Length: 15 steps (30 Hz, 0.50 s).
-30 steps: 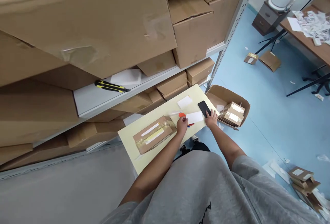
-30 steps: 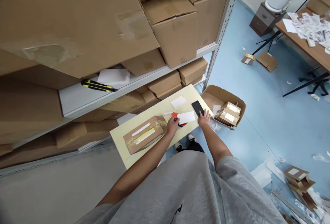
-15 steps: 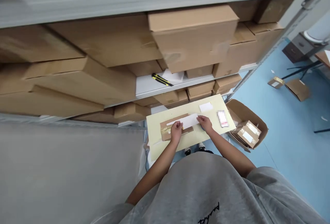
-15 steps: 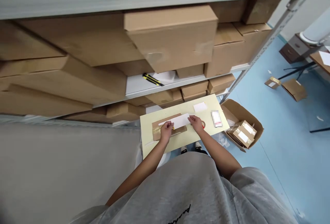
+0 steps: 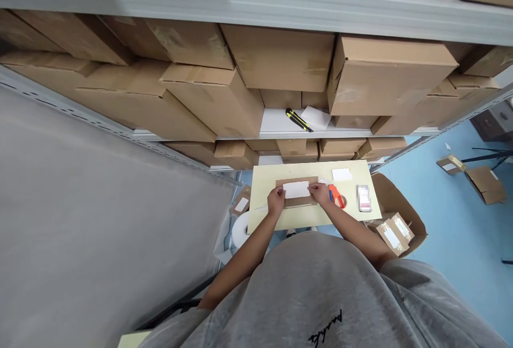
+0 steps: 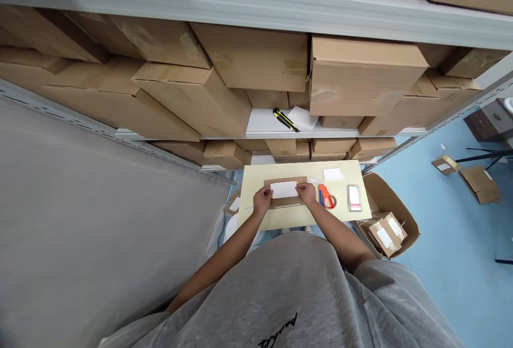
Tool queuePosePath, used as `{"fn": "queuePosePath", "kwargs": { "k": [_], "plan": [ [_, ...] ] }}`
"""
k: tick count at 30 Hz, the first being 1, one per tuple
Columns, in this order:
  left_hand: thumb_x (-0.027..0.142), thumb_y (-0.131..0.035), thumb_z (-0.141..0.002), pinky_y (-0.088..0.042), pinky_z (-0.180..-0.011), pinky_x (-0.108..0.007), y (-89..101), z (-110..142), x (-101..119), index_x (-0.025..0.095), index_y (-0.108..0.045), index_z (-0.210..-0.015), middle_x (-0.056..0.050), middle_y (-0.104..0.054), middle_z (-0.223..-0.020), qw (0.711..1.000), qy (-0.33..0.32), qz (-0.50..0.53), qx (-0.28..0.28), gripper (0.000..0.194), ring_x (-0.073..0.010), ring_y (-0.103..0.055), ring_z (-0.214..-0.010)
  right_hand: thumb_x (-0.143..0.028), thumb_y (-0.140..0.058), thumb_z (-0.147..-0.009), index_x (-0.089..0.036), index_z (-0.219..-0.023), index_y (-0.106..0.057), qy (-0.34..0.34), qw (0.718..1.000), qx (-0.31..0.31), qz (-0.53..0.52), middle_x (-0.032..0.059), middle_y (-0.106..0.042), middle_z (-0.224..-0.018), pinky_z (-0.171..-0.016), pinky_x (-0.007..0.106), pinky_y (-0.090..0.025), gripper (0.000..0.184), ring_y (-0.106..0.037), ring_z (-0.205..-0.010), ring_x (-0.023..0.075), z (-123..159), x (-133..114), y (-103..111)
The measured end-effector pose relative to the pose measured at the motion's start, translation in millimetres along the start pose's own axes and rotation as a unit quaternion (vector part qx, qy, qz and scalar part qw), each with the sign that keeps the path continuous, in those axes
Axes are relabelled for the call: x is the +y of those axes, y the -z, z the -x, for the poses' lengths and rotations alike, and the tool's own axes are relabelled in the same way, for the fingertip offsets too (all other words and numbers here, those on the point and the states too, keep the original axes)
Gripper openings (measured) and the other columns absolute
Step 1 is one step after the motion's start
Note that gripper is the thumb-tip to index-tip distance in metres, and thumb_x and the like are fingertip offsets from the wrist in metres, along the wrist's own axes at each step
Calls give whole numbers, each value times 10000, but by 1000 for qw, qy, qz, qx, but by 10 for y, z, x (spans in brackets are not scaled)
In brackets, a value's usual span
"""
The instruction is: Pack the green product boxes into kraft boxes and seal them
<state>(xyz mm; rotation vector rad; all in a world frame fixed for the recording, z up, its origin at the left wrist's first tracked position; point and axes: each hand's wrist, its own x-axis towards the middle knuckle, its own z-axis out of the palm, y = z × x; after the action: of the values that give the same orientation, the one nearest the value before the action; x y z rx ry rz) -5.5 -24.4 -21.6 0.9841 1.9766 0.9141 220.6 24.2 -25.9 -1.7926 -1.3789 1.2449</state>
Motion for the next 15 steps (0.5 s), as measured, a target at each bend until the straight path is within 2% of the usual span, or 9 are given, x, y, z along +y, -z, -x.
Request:
{"fn": "queuePosePath", "kwargs": {
  "k": [7, 15],
  "plan": [
    [167, -722, -869, -603, -977, -416, -88, -32, -60, 216, -817, -934, -92, -801, -979, 998, -39, -33, -24, 125, -273, -770, -930, -349, -843, -801, -257, -712, -826, -8, 999, 19, 31, 64, -851, -849, -833, 390, -633, 129, -799, -852, 289, 11, 16, 43],
    [137, -664, -942, -617, -989, -401, -127, -24, -67, 193, -820, -1056, -92, -781, -1058, 994, -63, -93, -17, 201, -249, -759, -966, -278, -711, -952, -251, -980, -881, -56, 986, -1, 155, 29, -877, -1059, -811, 255, -583, 174, -808, -979, 218, 52, -86, -4]
  ]
}}
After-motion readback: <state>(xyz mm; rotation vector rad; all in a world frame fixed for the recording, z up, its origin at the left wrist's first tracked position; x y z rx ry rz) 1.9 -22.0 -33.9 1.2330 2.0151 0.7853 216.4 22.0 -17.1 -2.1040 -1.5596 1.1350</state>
